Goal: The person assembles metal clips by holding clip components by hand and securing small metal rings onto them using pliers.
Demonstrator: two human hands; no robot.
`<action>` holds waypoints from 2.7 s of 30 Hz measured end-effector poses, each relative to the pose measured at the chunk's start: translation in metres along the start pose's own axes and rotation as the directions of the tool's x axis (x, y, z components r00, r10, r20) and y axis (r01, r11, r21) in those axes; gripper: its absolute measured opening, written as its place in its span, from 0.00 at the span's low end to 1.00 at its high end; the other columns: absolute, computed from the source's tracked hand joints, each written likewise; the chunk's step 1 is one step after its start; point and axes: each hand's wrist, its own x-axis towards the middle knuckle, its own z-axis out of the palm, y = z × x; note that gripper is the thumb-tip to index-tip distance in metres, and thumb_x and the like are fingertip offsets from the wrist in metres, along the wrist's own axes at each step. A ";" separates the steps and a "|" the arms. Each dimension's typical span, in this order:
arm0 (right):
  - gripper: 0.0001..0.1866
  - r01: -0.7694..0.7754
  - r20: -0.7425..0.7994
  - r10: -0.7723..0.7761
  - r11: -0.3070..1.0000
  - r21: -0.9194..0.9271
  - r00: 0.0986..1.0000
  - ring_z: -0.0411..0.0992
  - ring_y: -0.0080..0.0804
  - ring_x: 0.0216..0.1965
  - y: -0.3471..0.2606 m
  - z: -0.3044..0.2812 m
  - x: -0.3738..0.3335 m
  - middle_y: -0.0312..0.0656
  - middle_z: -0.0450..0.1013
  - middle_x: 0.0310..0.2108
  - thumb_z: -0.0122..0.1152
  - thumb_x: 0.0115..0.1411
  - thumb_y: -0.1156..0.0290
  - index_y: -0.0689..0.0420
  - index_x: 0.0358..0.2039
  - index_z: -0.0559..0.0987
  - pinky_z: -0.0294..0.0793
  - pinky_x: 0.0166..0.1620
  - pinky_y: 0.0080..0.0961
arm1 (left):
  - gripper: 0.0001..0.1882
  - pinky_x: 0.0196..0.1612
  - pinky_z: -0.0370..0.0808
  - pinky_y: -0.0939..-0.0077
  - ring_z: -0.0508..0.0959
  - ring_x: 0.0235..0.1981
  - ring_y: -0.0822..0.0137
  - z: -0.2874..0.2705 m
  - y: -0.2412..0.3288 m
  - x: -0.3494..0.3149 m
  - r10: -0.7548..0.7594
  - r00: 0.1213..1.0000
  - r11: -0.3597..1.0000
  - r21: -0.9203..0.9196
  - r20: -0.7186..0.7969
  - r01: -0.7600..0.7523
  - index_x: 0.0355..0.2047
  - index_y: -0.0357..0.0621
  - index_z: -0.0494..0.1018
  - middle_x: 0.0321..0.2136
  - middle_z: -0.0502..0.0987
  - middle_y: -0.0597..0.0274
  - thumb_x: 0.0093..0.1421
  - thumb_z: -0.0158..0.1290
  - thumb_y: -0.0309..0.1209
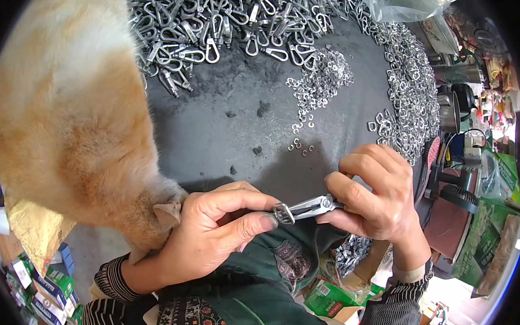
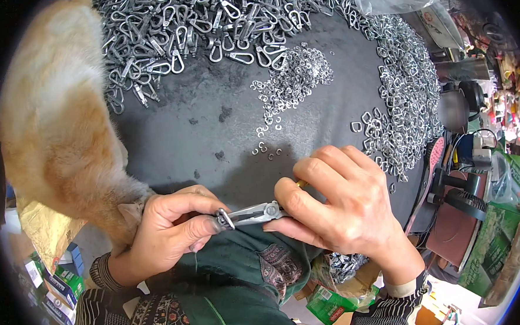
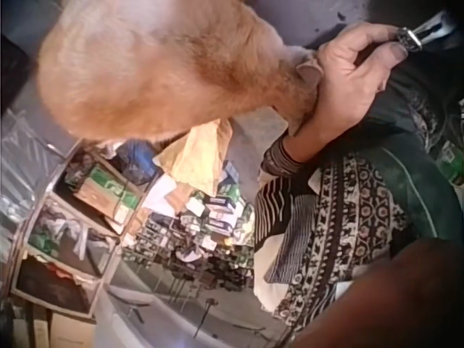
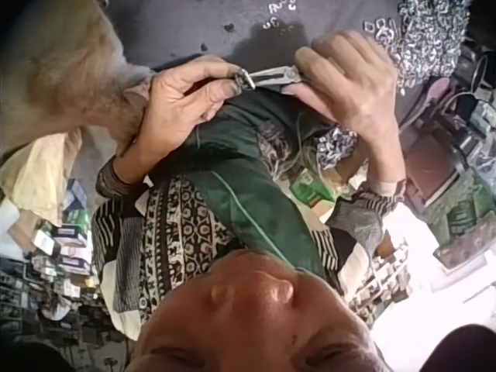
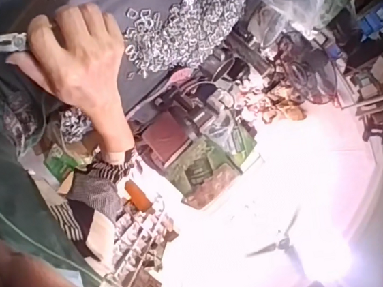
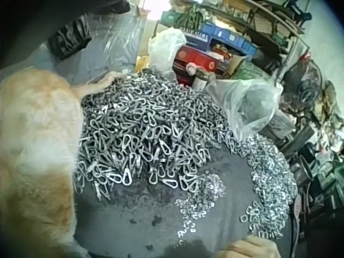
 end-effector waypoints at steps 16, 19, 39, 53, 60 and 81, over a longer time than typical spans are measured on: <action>0.18 -0.113 0.030 0.112 0.993 0.036 0.993 0.67 0.27 0.23 -0.035 0.017 -0.038 0.34 0.68 0.23 0.71 0.51 0.54 0.55 0.28 0.78 0.65 0.24 0.25 | 0.22 0.28 0.66 0.84 0.70 0.29 0.77 -0.012 0.001 -0.007 0.383 0.907 0.809 0.539 -0.176 -0.236 0.47 0.37 0.75 0.38 0.73 0.63 0.53 0.67 0.30; 0.17 -0.271 0.053 0.267 0.958 0.093 0.962 0.67 0.29 0.24 -0.056 0.029 -0.075 0.35 0.69 0.25 0.72 0.50 0.54 0.54 0.29 0.78 0.66 0.25 0.26 | 0.22 0.30 0.69 0.75 0.72 0.28 0.67 -0.024 0.011 0.002 0.777 0.604 0.340 0.925 -0.177 -0.166 0.46 0.38 0.76 0.38 0.75 0.59 0.50 0.65 0.27; 0.17 -0.475 -0.061 0.488 0.866 0.155 0.870 0.72 0.40 0.29 -0.042 0.030 -0.103 0.40 0.72 0.27 0.75 0.45 0.65 0.57 0.33 0.79 0.71 0.32 0.35 | 0.15 0.45 0.75 0.59 0.76 0.41 0.52 -0.003 0.052 0.186 0.631 0.679 -0.307 0.924 0.376 -0.228 0.41 0.41 0.78 0.34 0.76 0.54 0.57 0.61 0.37; 0.08 -0.596 -0.299 0.531 0.778 -0.201 0.793 0.74 0.46 0.32 0.078 0.030 -0.074 0.46 0.72 0.28 0.63 0.50 0.76 0.60 0.33 0.77 0.73 0.36 0.40 | 0.07 0.40 0.77 0.59 0.77 0.36 0.51 0.006 0.047 0.189 0.617 0.629 -0.464 0.864 0.474 -0.196 0.29 0.36 0.72 0.29 0.74 0.51 0.52 0.58 0.25; 0.07 -0.603 -0.259 0.556 0.781 -0.160 0.789 0.74 0.46 0.32 0.080 0.030 -0.074 0.47 0.71 0.26 0.62 0.52 0.75 0.60 0.28 0.72 0.73 0.36 0.41 | 0.06 0.39 0.75 0.58 0.77 0.34 0.48 -0.009 0.055 0.194 0.604 0.643 -0.388 0.878 0.472 -0.280 0.36 0.37 0.74 0.29 0.76 0.50 0.58 0.55 0.24; 0.08 -0.655 -0.263 0.621 0.753 -0.061 0.739 0.74 0.51 0.36 0.073 0.032 -0.068 0.49 0.74 0.33 0.61 0.56 0.79 0.62 0.37 0.75 0.72 0.39 0.39 | 0.04 0.37 0.78 0.53 0.79 0.34 0.44 0.009 0.041 0.196 0.743 0.575 -0.242 0.939 0.342 -0.245 0.28 0.31 0.73 0.29 0.74 0.43 0.50 0.52 0.15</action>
